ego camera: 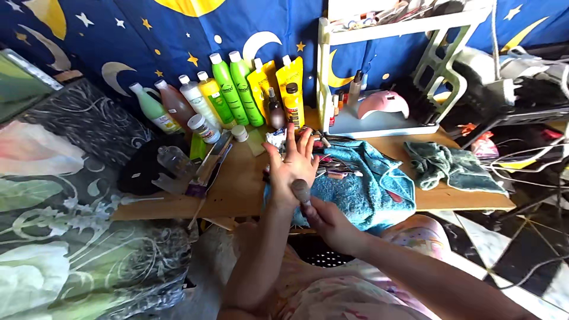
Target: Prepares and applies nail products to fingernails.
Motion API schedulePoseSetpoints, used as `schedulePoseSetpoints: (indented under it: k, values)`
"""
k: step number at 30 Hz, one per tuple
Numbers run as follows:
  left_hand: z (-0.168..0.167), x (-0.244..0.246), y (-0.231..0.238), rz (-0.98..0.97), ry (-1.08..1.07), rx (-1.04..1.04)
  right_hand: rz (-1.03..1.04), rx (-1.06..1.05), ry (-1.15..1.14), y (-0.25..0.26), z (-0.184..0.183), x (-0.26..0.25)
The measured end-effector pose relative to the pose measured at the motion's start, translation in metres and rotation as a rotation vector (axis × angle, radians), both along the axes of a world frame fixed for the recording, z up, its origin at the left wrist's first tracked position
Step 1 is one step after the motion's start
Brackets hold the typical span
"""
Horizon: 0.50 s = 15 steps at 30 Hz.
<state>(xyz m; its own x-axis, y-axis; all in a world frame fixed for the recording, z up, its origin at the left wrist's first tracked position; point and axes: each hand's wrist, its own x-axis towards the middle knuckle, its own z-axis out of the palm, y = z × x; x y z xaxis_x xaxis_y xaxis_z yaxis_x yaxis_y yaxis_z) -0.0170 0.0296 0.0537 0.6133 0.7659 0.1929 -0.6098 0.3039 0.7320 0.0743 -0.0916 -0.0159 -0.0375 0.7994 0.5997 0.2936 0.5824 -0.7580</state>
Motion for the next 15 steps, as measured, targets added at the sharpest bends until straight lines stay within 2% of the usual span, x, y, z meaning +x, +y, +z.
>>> schedulePoseSetpoints:
  k: [1,3,5,7,9,12,13,15]
  values:
    - [-0.002,-0.001,0.000,-0.008,-0.011,-0.006,0.003,-0.066,-0.022,-0.004,0.006,-0.002]
    - [-0.005,-0.005,0.005,0.040,0.006,0.025,-0.066,0.073,0.041,-0.014,0.026,0.005]
    - [-0.009,-0.009,0.005,0.062,0.011,0.034,-0.113,0.186,0.100,-0.017,0.018,0.005]
    - [-0.007,-0.009,-0.001,0.022,0.014,0.071,-0.112,0.014,0.015,-0.010,-0.005,-0.002]
    - [-0.005,-0.009,-0.002,-0.001,0.004,0.098,-0.093,-0.097,-0.030,-0.012,-0.003,-0.006]
    - [-0.010,-0.009,0.000,0.039,-0.028,0.070,-0.121,0.096,0.010,-0.020,0.008,-0.004]
    - [-0.012,-0.009,-0.002,0.018,-0.029,0.074,-0.130,0.055,-0.003,-0.018,0.001,-0.007]
    - [-0.012,-0.008,-0.005,-0.042,0.020,0.119,-0.113,-0.185,-0.047,-0.009,-0.009,-0.013]
